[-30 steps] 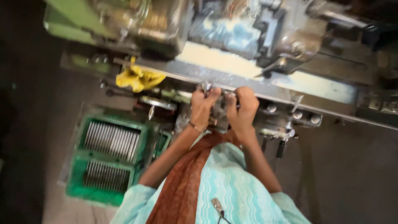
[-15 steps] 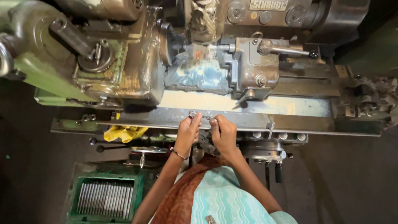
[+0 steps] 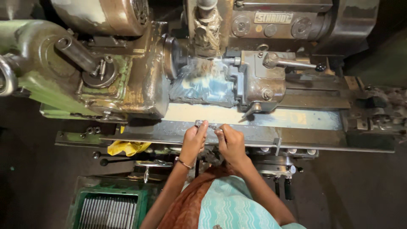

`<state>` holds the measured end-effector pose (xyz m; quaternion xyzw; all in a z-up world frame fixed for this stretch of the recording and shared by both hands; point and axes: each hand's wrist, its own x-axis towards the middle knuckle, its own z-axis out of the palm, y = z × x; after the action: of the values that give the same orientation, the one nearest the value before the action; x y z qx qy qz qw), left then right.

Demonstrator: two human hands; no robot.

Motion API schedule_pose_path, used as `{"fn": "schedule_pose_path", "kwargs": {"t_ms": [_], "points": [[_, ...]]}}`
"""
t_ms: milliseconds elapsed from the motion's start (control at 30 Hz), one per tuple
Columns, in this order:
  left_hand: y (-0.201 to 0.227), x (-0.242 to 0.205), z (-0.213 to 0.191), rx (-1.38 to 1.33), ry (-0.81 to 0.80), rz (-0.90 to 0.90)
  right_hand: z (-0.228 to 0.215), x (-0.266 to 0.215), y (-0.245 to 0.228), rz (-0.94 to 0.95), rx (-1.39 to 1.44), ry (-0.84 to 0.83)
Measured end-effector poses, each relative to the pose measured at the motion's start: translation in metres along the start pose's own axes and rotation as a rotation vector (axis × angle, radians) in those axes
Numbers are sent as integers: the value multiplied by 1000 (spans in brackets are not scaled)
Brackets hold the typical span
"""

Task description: The person repeatedly picks up small cylindrical metal pieces from a green bin, places them into a press machine, and operates the lever to process them. After each cycle, the processed piece is returned to the bin. The task continues in a repetitive loop throughout the clip.

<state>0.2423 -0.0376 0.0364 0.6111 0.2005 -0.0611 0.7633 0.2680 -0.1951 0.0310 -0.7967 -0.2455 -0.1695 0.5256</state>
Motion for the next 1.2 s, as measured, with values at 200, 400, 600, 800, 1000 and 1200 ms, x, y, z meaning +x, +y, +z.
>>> {"fn": "schedule_pose_path", "kwargs": {"t_ms": [200,400,600,800,1000,1200], "points": [[1,11,4,239,68,159,3,2,10,-9,-58,44],[10,19,13,318,121,454,1,19,13,-119,-111,97],[8,26,30,262,242,438,-11,41,2,-138,-68,123],[8,25,56,60,194,321,-28,42,1,-84,-103,137],[6,58,36,-308,-207,-87,-73,31,54,195,-139,104],[-3,173,-3,-566,-232,-112,-197,104,190,-48,-762,-255]]}}
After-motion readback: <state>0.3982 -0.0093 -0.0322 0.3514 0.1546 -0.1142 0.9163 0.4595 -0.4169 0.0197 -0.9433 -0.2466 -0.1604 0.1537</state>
